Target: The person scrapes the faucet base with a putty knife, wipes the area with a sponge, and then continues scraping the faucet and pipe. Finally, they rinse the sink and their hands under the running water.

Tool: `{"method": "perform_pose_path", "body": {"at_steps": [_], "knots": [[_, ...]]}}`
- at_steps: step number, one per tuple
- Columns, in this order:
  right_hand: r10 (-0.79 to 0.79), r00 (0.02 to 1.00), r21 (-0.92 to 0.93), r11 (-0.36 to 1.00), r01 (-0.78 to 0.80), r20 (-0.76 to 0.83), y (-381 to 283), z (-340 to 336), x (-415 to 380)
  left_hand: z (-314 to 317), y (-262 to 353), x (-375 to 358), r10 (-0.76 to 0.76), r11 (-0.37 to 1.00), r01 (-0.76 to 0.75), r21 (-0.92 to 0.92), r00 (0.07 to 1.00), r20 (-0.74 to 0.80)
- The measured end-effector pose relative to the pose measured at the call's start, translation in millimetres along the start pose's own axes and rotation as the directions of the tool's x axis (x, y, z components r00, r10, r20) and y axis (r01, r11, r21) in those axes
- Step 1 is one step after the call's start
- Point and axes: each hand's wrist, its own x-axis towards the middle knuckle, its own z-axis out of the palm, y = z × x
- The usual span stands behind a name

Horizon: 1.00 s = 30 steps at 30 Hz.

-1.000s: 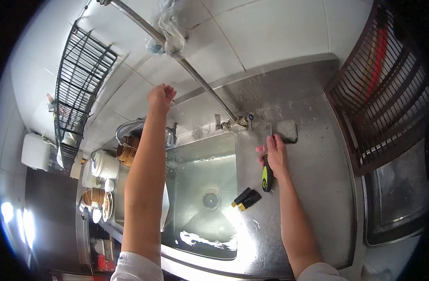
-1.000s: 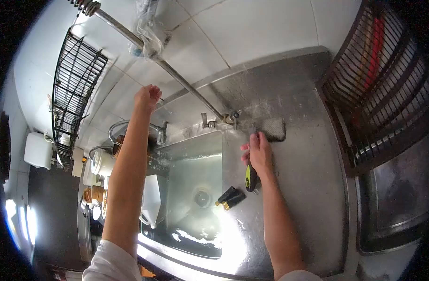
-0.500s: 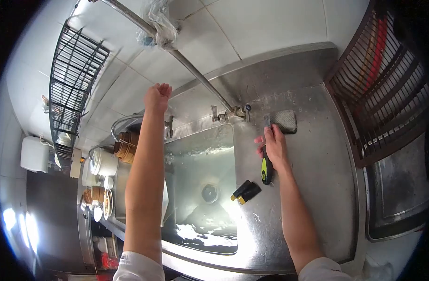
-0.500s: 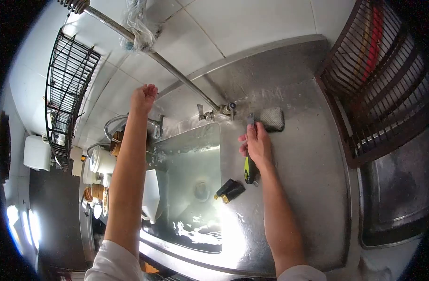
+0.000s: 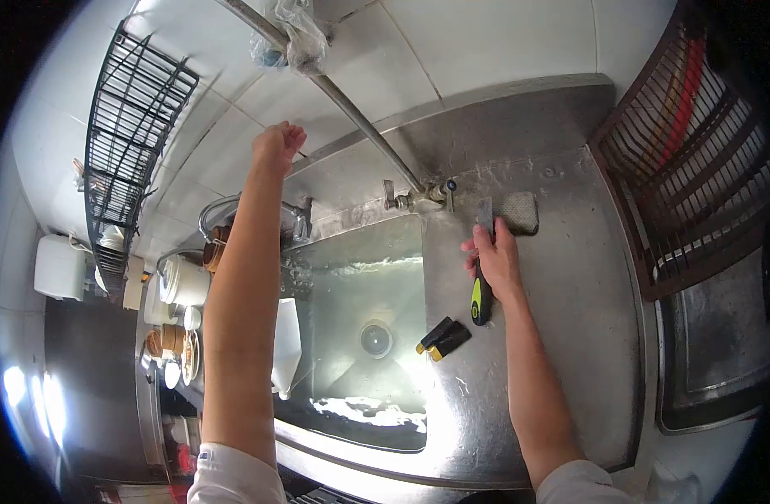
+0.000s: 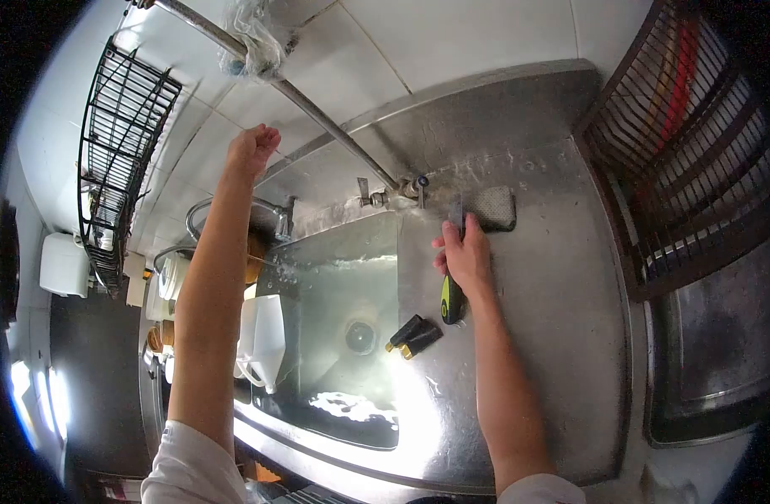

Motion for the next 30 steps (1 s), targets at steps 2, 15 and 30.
{"method": "perform_pose_path", "body": {"at_steps": [2,15,30], "knots": [[-0.032,0.999,-0.041,0.999,0.031,-0.017,3.5,0.8,1.4,2.5,-2.5,-8.7,0.058,0.990,-0.053,0.134,0.998,-0.029],[-0.696,0.642,-0.833,0.530,0.157,-0.322,5.9,-26.3,8.5,-230.3,-145.0,-362.8,-0.038,0.047,-0.590,0.806,0.805,0.591],[-0.019,0.997,-0.751,0.658,-0.047,-0.079,-29.9,56.3,64.1,-349.0,-185.1,-484.7,0.185,0.278,-0.037,0.960,0.983,-0.016]]}}
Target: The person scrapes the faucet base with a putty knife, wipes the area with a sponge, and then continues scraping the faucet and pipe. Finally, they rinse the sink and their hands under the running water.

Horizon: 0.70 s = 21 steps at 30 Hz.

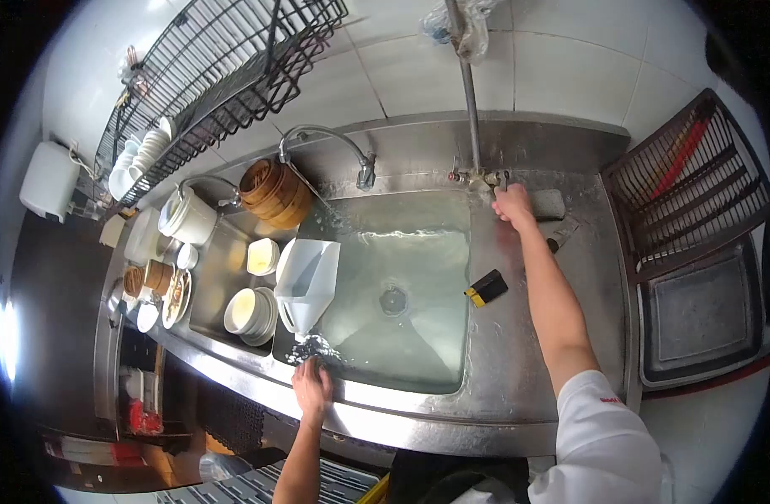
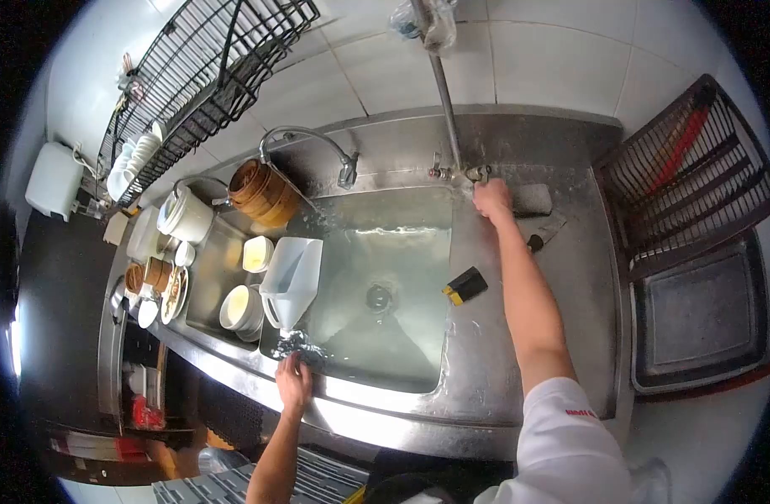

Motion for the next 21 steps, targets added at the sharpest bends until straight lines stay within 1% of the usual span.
{"method": "perform_pose_path", "body": {"at_steps": [1,2,5,6,8,11,12,15,17,20,21], "knots": [[0.004,1.000,0.034,0.999,-0.003,-0.023,-7.1,10.1,2.6,1.6,-0.9,1.8,0.002,1.000,-0.002,-0.013,1.000,-0.029],[0.008,0.999,0.069,0.998,-0.005,-0.046,-12.9,16.9,3.3,-2.5,2.9,2.3,-0.040,0.999,0.040,-0.003,0.999,0.011],[-0.045,0.999,0.116,0.992,0.046,-0.008,-24.0,27.1,-1.1,0.3,-1.2,1.8,0.005,1.000,-0.005,-0.007,0.999,-0.032],[-0.018,1.000,0.253,0.967,0.014,0.012,-22.7,27.5,-11.1,-0.7,-2.2,1.6,-0.001,1.000,0.001,-0.001,1.000,-0.005],[0.019,0.999,0.518,0.854,-0.040,0.047,-20.9,23.9,-24.0,-0.5,-2.2,2.7,0.003,1.000,-0.004,-0.012,1.000,-0.030],[0.052,0.989,0.571,0.811,-0.124,0.140,-9.2,18.2,-16.7,-0.2,-3.6,1.0,0.004,1.000,-0.004,-0.013,1.000,-0.019],[0.068,0.989,0.580,0.803,-0.134,0.134,-7.6,15.6,-15.4,0.6,-4.4,2.7,0.004,1.000,-0.004,-0.011,1.000,-0.013],[0.120,0.985,0.604,0.778,-0.173,0.128,-11.6,12.9,-17.3,4.9,-7.9,1.7,0.030,0.999,-0.031,-0.017,0.997,-0.074],[0.160,0.979,0.621,0.757,-0.204,0.127,-16.5,14.9,-13.0,4.2,-8.7,3.1,0.018,1.000,-0.019,-0.019,0.998,-0.061],[0.161,0.978,0.586,0.783,-0.209,0.133,-13.9,22.1,1.3,0.6,-3.4,2.5,-0.004,1.000,0.004,-0.006,0.999,-0.049],[0.128,0.990,0.519,0.843,-0.143,0.066,-7.4,24.9,0.6,-0.2,-2.1,2.1,-0.008,1.000,0.008,0.000,0.999,-0.048]]}}
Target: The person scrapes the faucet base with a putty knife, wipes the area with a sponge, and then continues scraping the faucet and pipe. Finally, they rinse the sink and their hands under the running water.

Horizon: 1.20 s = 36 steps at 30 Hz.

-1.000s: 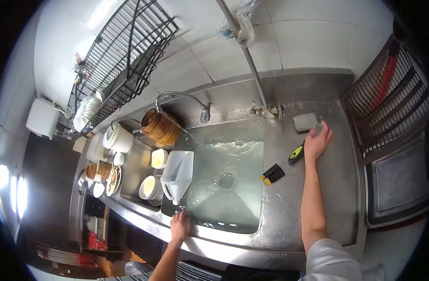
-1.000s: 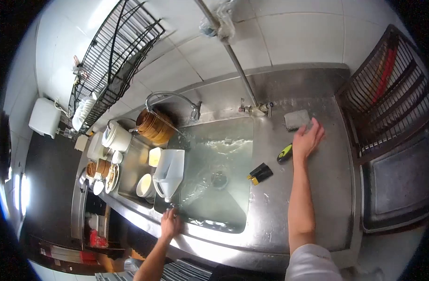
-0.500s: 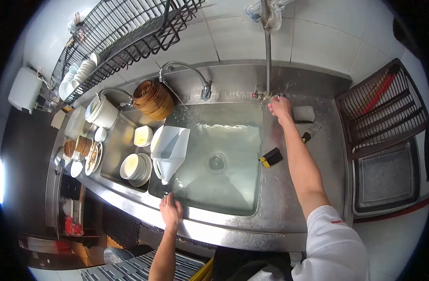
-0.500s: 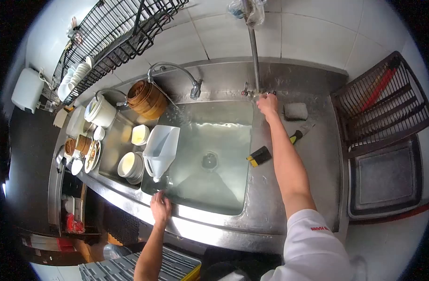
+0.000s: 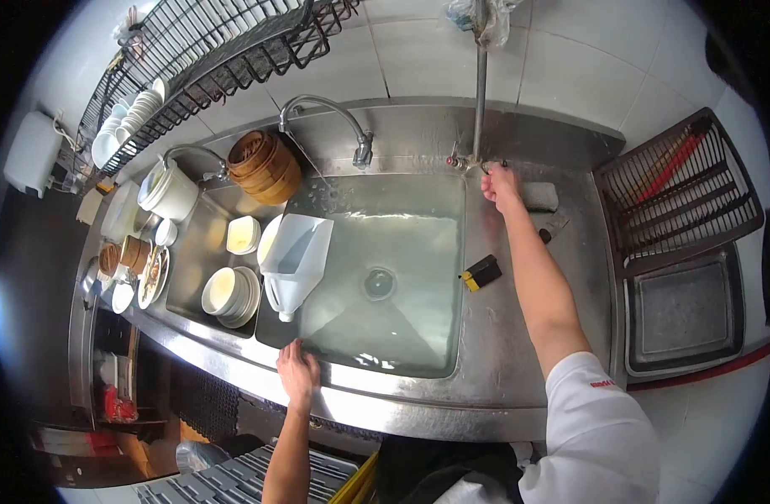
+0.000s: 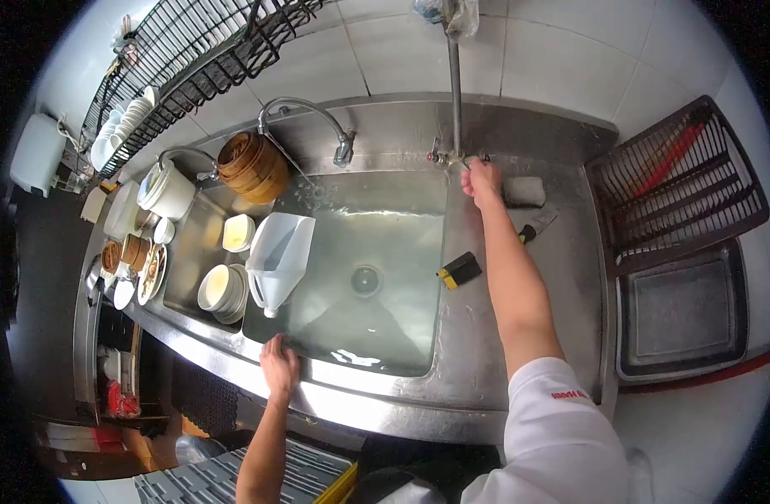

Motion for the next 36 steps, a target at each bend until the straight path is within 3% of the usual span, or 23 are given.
{"method": "perform_pose_path", "body": {"at_steps": [2,5,14,16,18,20,21,24,27,29,31,33,36], "knots": [[-0.140,0.988,-0.179,0.976,0.127,-0.064,13.5,-5.1,-1.5,1.1,-1.0,-0.5,-0.016,1.000,0.016,-0.005,1.000,0.003],[-0.087,0.986,-0.182,0.981,0.060,-0.144,29.3,-15.3,-7.4,1.8,-0.7,0.3,-0.022,1.000,0.022,-0.001,1.000,0.011],[-0.169,0.972,-0.146,0.978,0.146,-0.163,43.2,-16.4,1.9,0.2,1.6,0.0,-0.042,0.998,0.041,0.047,0.999,0.013],[-0.342,0.900,-0.409,0.887,0.213,-0.272,65.7,3.8,35.8,0.9,2.4,1.2,-0.048,0.998,0.047,0.051,0.999,0.014],[-0.328,0.904,-0.414,0.889,0.197,-0.274,38.4,23.7,33.1,3.0,0.0,1.8,-0.061,0.997,0.060,0.049,0.998,0.021],[-0.103,0.982,-0.172,0.982,0.075,-0.160,-5.8,40.4,5.4,3.3,0.9,3.2,-0.062,0.998,0.061,0.034,0.998,0.010],[-0.091,0.972,-0.150,0.987,0.059,-0.216,-24.9,42.2,-16.1,2.1,1.7,2.4,-0.059,0.998,0.058,0.027,0.998,0.012],[-0.051,0.993,-0.383,0.924,0.006,-0.106,-32.9,40.6,-26.4,1.9,-0.7,1.6,-0.055,0.998,0.055,0.022,0.998,-0.005],[0.125,0.957,-0.357,0.934,-0.024,0.263,-41.8,50.3,-38.2,2.9,-2.3,1.5,-0.057,0.998,0.057,0.033,0.998,-0.010],[-0.145,0.875,-0.134,0.964,0.231,0.462,-69.3,64.9,-31.5,3.0,-0.6,-0.3,-0.065,0.998,0.065,0.026,0.998,-0.001],[-0.280,0.894,0.116,0.960,0.255,0.351,-131.4,92.3,-48.4,1.0,-0.5,0.9,-0.074,0.997,0.074,0.008,0.997,0.004],[-0.388,0.852,0.284,0.911,0.298,0.351,-180.9,108.2,-28.7,2.4,-4.5,-1.0,-0.076,0.997,0.076,0.015,0.997,-0.009],[-0.399,0.899,0.536,0.806,0.251,0.179,-232.5,129.8,-28.6,2.1,-1.4,1.1,-0.073,0.997,0.073,0.005,0.997,-0.020]]}}
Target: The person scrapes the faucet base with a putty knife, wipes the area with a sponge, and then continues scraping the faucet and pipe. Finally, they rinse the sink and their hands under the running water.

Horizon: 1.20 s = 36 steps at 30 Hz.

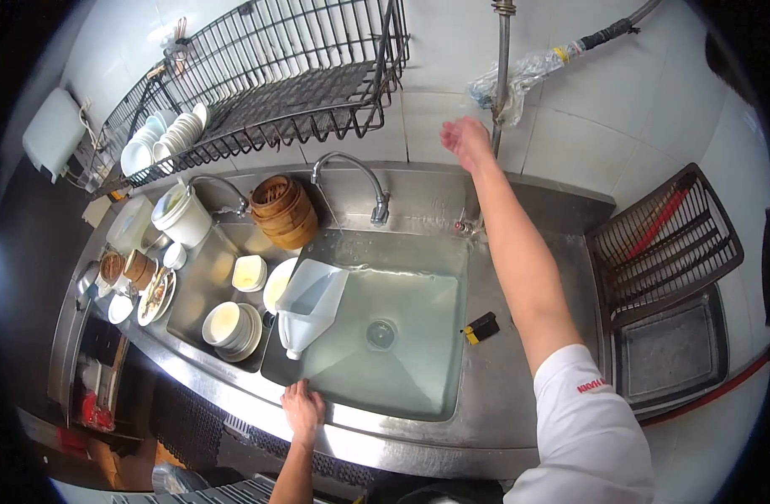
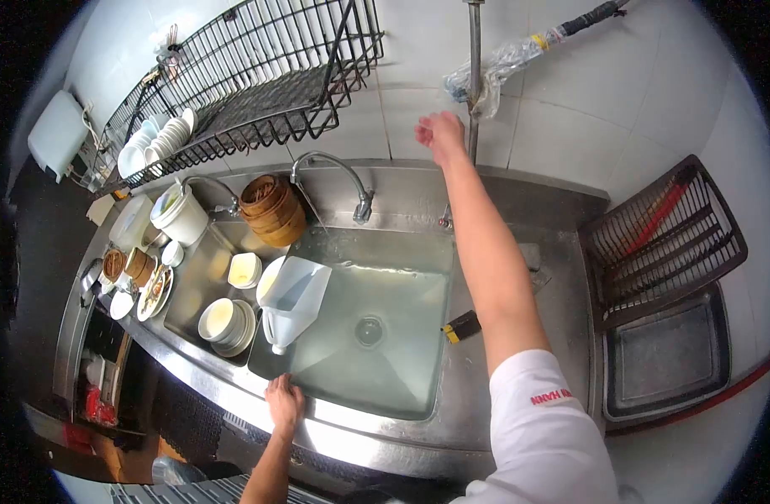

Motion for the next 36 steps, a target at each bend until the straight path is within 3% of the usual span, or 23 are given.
{"method": "perform_pose_path", "body": {"at_steps": [3,6,18,33,36], "knots": [[0.004,1.000,0.107,0.994,-0.003,-0.008,3.3,1.4,41.5,0.8,-4.1,-0.5,-0.005,1.000,0.005,-0.002,1.000,0.010],[0.040,0.990,0.130,0.991,-0.023,-0.132,-0.5,3.4,46.7,-0.6,0.1,-0.9,-0.008,1.000,0.007,-0.015,1.000,-0.015],[0.060,0.996,0.163,0.985,-0.048,-0.072,1.8,0.0,57.8,-9.8,6.0,0.9,-0.024,1.000,0.024,-0.003,0.999,0.024],[0.222,0.970,-0.026,0.975,-0.221,0.096,-5.1,-25.2,80.4,-6.8,4.2,2.7,-0.079,0.997,0.080,-0.012,0.996,0.046],[0.175,0.979,-0.076,0.983,-0.168,0.105,-8.4,-27.6,67.8,-4.4,4.3,2.3,-0.054,0.999,0.054,0.001,0.999,0.010]]}}
